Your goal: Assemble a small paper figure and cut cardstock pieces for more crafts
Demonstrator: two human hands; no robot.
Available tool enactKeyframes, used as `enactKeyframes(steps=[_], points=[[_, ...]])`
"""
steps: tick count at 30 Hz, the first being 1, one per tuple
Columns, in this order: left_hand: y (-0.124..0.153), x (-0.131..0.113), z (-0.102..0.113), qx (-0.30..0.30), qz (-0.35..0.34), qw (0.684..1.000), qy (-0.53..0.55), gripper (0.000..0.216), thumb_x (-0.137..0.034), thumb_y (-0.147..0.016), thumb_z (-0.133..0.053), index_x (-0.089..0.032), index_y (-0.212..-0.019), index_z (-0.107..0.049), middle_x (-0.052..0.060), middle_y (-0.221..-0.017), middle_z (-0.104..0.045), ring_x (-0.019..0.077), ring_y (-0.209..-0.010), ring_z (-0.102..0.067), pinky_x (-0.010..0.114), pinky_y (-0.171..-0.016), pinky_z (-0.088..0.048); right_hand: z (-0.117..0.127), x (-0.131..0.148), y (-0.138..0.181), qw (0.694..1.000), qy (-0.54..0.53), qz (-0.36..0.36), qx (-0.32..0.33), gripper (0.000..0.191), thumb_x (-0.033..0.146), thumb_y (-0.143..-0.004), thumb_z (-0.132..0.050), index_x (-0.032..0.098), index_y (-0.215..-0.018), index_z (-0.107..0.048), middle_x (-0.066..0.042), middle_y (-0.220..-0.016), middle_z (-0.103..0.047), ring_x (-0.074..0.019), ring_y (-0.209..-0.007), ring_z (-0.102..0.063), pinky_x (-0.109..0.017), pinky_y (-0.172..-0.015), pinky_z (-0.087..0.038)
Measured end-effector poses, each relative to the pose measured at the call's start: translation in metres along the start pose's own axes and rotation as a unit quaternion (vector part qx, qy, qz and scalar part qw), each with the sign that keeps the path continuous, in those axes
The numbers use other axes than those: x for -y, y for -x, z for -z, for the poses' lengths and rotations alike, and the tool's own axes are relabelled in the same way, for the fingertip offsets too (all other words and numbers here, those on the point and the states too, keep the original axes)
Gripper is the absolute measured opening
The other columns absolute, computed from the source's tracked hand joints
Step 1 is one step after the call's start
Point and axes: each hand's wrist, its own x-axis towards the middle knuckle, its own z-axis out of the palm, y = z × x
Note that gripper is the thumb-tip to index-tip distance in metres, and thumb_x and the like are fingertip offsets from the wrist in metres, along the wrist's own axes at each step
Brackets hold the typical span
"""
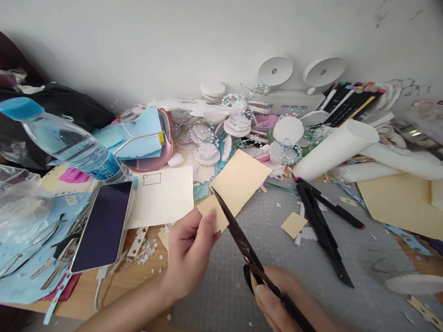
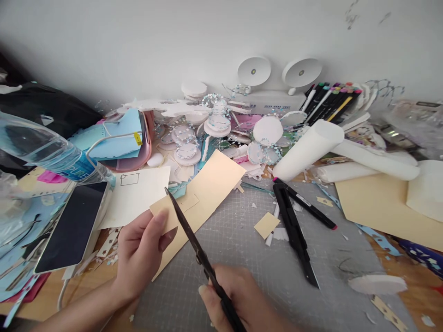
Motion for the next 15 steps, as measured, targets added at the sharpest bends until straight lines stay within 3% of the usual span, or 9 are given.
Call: enactKeyframes(steps=[10, 15], points=[[0.006, -0.019, -0.005, 0.032, 0.029, 0.998, 0.042, 0.046, -0.044, -0.091, -0.058, -0.018, -0.057, -0.042, -0.007, -0.055, -0.025, 0.007, -0.051, -0.021, 0.018, -0.045, -0.024, -0.002, -0.037, 0.01, 0.998, -0.015, 0.018, 0.057, 0.059, 0.07, -0.091, -0.034, 0.021, -0.056, -0.036, 0.004, -0.052, -0.036, -0.0089, -0.048, -0.036, -0.023, -0.046, -0.03], [0.032, -0.023, -0.015, 0.025, 0.053, 0.998, 0.033, 0.051, -0.047, -0.09, -0.059, -0.019, -0.055, -0.033, -0.007, -0.054, -0.026, 0.0072, -0.05, -0.022, 0.019, -0.045, -0.025, -0.018, -0.05, 0.033, 0.998, -0.009, 0.048, 0.026, 0.053, 0.062, -0.093, -0.036, 0.021, -0.061, -0.034, 0.003, -0.058, -0.038, -0.0088, -0.053, -0.035, -0.023, -0.049, -0.03]])
